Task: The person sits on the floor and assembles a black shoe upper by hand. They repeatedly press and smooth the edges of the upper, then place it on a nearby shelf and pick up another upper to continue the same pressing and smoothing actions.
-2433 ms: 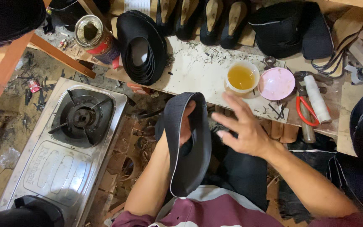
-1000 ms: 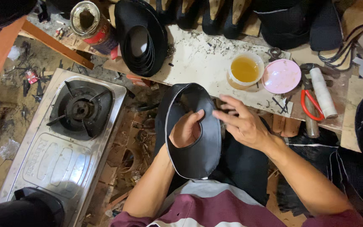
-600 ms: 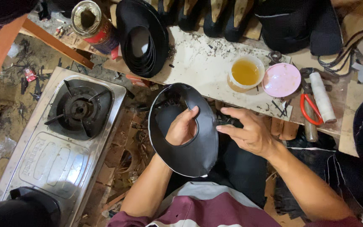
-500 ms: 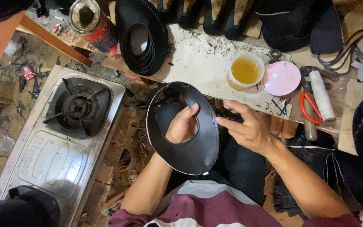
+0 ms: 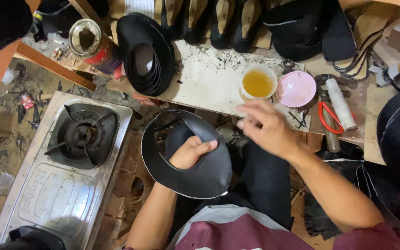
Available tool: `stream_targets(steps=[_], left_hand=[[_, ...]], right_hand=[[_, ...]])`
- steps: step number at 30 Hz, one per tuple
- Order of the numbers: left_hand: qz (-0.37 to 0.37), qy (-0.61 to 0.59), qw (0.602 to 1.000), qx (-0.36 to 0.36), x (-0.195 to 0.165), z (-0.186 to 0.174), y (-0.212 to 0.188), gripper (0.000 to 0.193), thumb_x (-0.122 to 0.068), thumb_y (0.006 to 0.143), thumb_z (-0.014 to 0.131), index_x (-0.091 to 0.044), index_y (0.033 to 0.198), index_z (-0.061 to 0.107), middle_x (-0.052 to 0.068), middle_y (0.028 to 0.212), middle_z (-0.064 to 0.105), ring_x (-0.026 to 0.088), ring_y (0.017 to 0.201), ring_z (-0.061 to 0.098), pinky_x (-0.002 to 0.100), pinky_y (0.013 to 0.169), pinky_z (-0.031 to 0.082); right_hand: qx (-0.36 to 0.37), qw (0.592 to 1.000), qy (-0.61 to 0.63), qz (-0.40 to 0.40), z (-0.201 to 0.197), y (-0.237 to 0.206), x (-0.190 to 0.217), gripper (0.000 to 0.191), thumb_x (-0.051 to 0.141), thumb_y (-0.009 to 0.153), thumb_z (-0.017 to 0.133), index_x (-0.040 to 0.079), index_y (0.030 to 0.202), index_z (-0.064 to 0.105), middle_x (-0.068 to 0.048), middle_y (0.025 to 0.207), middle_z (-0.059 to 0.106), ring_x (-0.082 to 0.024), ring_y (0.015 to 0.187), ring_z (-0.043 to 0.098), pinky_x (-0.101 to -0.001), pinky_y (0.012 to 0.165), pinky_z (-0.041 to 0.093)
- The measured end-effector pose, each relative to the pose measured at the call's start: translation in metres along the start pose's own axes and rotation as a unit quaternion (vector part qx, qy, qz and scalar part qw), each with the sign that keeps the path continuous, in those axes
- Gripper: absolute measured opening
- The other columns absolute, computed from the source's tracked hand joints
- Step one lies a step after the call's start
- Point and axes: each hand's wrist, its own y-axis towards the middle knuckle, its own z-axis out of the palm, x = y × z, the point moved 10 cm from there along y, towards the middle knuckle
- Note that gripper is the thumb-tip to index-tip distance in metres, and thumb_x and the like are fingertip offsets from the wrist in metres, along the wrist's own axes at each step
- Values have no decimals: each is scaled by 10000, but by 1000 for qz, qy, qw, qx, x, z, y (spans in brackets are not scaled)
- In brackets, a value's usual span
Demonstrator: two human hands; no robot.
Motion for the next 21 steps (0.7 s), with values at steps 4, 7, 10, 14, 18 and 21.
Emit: stream_targets(steps=[4, 7, 10, 14, 18, 21], left_hand=[[6, -7, 998, -60, 11, -21, 7, 326, -250, 1025, 607, 43, 939, 718, 62, 824, 731, 143, 701, 658, 295, 666, 527], [23, -2, 995, -102, 13, -38, 10, 342, -226, 1018, 625, 77, 890, 716, 79, 786, 722, 151, 649, 644, 303, 621, 511], [41, -34, 994, -98, 9, -45, 4, 313, -207, 993, 615, 69, 894, 725, 83, 811, 737, 149, 677, 669, 299, 658, 536], [24, -52, 995, -87, 7, -50, 0, 361, -216, 1036, 613, 78, 853, 716, 108, 772, 719, 170, 622, 650, 316, 616, 523], [23, -79, 996, -38, 0, -33, 5, 325, -196, 1043, 580, 74, 925, 718, 105, 850, 741, 170, 708, 684, 315, 684, 550], [14, -96, 995, -6, -5, -17, 8, 294, -190, 1040, 560, 54, 981, 713, 93, 897, 746, 166, 757, 697, 311, 719, 556]], right_hand=[[-69, 971, -223, -58, -33, 34, -16, 464, 325, 829, 836, 56, 1198, 752, -174, 1491, 524, -415, 1368, 499, -529, 1096, 447], [-53, 953, -288, -76, -32, 49, -30, 600, 402, 663, 890, 44, 1132, 784, -250, 1545, 456, -496, 1409, 360, -617, 1064, 339], [-24, 963, -260, -70, -32, 49, -47, 542, 417, 652, 907, 66, 1052, 799, -244, 1571, 441, -506, 1447, 313, -622, 1086, 303], [-28, 988, -145, -47, -32, 27, -49, 246, 294, 813, 860, 101, 906, 738, -96, 1526, 561, -368, 1540, 419, -506, 1244, 379], [46, 991, -12, -124, -11, -7, 1, 221, 124, 774, 808, 143, 992, 784, -111, 1508, 558, -373, 1522, 420, -527, 1255, 342], [75, 976, 24, -201, 10, -32, 48, 466, 107, 725, 776, 121, 1190, 733, -212, 1519, 452, -418, 1450, 404, -546, 1200, 328]])
